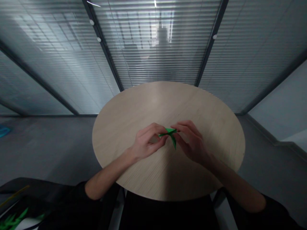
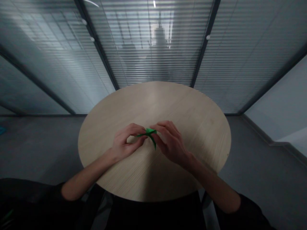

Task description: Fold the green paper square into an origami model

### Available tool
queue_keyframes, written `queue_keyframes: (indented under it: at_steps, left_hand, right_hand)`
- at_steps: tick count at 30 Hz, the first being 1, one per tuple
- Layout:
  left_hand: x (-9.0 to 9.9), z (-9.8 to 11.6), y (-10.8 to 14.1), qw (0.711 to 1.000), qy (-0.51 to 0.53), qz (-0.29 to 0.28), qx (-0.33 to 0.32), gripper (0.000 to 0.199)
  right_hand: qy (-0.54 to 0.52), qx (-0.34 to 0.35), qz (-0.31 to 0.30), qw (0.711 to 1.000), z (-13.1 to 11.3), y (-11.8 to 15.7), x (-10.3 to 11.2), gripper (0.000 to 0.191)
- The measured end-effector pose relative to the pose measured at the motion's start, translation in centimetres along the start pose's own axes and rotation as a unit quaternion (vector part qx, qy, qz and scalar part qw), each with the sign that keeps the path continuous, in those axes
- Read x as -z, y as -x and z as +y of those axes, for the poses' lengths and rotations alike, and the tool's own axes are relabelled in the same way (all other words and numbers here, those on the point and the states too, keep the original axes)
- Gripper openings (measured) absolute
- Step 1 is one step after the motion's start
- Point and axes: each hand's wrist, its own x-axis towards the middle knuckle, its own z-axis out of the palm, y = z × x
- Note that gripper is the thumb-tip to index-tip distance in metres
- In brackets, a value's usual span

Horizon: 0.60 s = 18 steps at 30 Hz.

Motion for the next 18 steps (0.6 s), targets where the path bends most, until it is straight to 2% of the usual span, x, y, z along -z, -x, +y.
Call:
queue_keyframes:
  at_steps: [2, 4, 5, 7, 8, 10, 12, 14, 18]
  left_hand:
    - [0.0, 0.2, -0.1, 1.0, -0.002, 0.024, 0.021, 0.011]
    - [0.0, 0.3, -0.1, 0.998, -0.003, 0.041, 0.042, 0.01]
    - [0.0, 0.3, -0.1, 0.998, -0.002, 0.044, 0.048, 0.01]
    - [-0.1, 0.2, 0.0, 0.998, 0.0, 0.038, 0.048, 0.012]
    - [-0.1, 0.2, -0.1, 0.999, 0.001, 0.033, 0.044, 0.013]
    - [-0.2, 0.1, -0.1, 0.999, 0.002, 0.026, 0.033, 0.014]
    - [-0.2, 0.0, -0.2, 1.0, 0.007, 0.023, 0.02, 0.016]
    - [-0.3, 0.0, -0.1, 0.999, 0.022, 0.019, 0.028, 0.016]
    - [-0.5, 0.0, 0.1, 0.986, 0.1, 0.003, 0.133, 0.024]
  right_hand:
    - [-0.074, -0.095, 0.029, 0.992, 0.4, 0.0, -0.2, 0.023]
    - [-0.181, -0.217, 0.051, 0.958, 0.9, -0.1, -0.5, 0.03]
    - [-0.244, -0.268, 0.04, 0.931, 1.2, -0.1, -0.5, 0.034]
    - [-0.372, -0.342, -0.038, 0.862, 1.7, -0.2, -0.6, 0.041]
    - [-0.422, -0.363, -0.075, 0.828, 1.8, -0.2, -0.5, 0.042]
    - [-0.479, -0.379, -0.105, 0.785, 1.8, -0.4, -0.3, 0.039]
    - [-0.497, -0.38, -0.104, 0.773, 1.6, -0.5, 0.0, 0.032]
    - [-0.489, -0.376, -0.092, 0.782, 1.5, -0.6, 0.1, 0.028]
    - [-0.443, -0.364, -0.065, 0.816, 1.5, -0.7, 0.1, 0.025]
